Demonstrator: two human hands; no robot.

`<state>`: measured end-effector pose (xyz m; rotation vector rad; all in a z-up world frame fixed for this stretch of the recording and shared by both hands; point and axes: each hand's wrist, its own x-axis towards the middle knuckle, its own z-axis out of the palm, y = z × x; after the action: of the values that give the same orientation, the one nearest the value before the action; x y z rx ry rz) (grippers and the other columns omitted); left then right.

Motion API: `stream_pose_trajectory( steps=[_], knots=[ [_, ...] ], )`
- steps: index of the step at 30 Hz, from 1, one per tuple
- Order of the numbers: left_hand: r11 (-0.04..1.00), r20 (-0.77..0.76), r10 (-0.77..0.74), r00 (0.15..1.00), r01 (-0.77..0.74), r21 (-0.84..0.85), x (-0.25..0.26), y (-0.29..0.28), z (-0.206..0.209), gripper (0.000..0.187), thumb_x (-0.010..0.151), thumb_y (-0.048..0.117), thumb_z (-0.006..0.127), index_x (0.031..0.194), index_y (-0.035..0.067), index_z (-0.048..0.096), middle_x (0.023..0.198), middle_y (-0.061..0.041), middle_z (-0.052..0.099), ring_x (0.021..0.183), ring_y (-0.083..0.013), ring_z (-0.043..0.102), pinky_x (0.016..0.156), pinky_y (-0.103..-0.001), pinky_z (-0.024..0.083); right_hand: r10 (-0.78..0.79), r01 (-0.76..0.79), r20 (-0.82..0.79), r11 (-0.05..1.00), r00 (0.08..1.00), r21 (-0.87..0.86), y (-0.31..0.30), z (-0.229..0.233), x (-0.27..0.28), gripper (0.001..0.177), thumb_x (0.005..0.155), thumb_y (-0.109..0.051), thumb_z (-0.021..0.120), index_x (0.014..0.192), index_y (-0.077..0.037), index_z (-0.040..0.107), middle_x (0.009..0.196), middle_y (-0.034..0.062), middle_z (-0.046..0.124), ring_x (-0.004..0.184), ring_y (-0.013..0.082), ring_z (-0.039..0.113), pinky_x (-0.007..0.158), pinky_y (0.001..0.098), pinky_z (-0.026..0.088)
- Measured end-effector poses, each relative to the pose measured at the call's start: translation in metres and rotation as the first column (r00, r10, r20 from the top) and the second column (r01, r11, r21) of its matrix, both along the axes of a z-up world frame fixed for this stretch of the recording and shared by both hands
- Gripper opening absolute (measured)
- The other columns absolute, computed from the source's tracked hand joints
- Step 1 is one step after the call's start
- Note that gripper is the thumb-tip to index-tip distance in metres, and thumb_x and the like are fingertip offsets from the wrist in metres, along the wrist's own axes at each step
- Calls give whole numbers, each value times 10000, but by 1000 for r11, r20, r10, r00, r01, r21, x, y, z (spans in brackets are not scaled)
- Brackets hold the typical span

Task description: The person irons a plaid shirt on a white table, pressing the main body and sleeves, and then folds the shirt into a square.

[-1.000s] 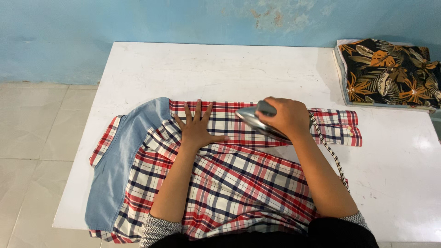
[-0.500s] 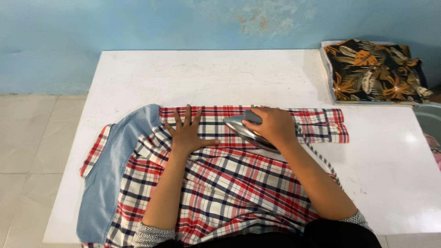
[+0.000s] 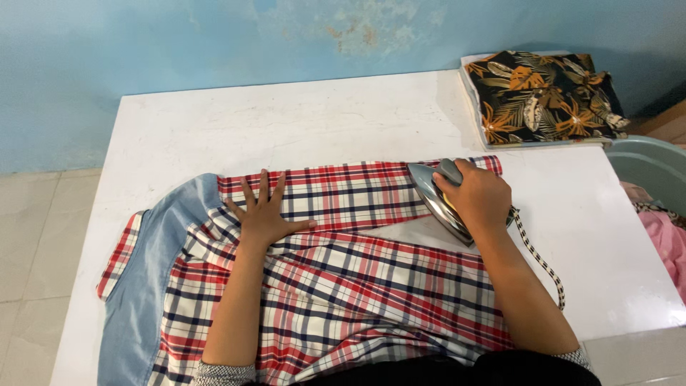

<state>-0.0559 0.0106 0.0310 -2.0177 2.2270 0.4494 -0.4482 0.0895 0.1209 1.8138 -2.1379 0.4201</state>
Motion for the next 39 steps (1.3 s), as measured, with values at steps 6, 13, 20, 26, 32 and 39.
stream_pose_trajectory(
  steps=[6, 13, 20, 26, 32, 39],
  knots=[
    [999, 25, -34, 999, 34, -31, -13, 4, 5, 1337, 520, 938, 663, 1611, 371, 138, 1708, -68, -29, 1530, -421, -156, 1113, -770, -94, -28, 34, 49, 992, 998, -121, 24, 11, -61, 501, 890, -574, 774, 974, -81, 738, 712, 130, 699, 643, 337, 685, 593, 437, 534],
    [861, -290, -508, 811, 481, -162, -111, 30, 16, 899, 880, 791, 500, 1610, 289, 344, 1725, -65, 156, 1589, -400, 11, 1228, -672, -6, 297, 44, 401, 755, 867, -655, 65, -19, -164, 389, 1163, -262, 650, 1341, 63, 530, 1141, 194, 685, 1018, 292, 683, 898, 377, 534],
    [772, -201, -634, 747, 627, -105, -186, 47, 10, 1041, 732, 859, 561, 1563, 267, 350, 1683, -75, 161, 1545, -366, 1, 1179, -673, -34, 466, 389, 618, 499, 633, -775, 43, -104, -219, 362, 1165, -285, 530, 1351, 19, 467, 985, 37, 551, 812, 111, 515, 735, 241, 474],
    [785, -195, -619, 761, 600, -150, -182, 46, -6, 1038, 732, 885, 538, 1559, 282, 363, 1679, -69, 183, 1550, -359, -7, 1166, -696, -34, 530, 496, 665, 443, 527, -747, 38, -152, -242, 304, 1173, -261, 471, 1244, 29, 530, 955, 59, 546, 805, 132, 522, 747, 273, 481],
    [836, -207, -547, 811, 543, -79, -169, 43, 5, 1080, 699, 933, 464, 1579, 321, 335, 1690, -47, 150, 1550, -340, 2, 1186, -689, -52, 185, 367, 481, 438, 857, -821, 49, -112, -218, 483, 1130, -383, 510, 1336, 54, 498, 1212, 147, 562, 1134, 264, 560, 1038, 404, 464],
    [953, -24, -302, 953, 302, -4, -64, 7, 24, 1084, 773, 954, 297, 1628, 304, 155, 1705, -54, 20, 1534, -374, -59, 1186, -655, -36, 242, -85, 349, 909, 906, -408, 88, 4, -125, 358, 1084, -414, 589, 1206, -78, 608, 1182, 113, 649, 1143, 268, 608, 1029, 441, 458]
  ],
)
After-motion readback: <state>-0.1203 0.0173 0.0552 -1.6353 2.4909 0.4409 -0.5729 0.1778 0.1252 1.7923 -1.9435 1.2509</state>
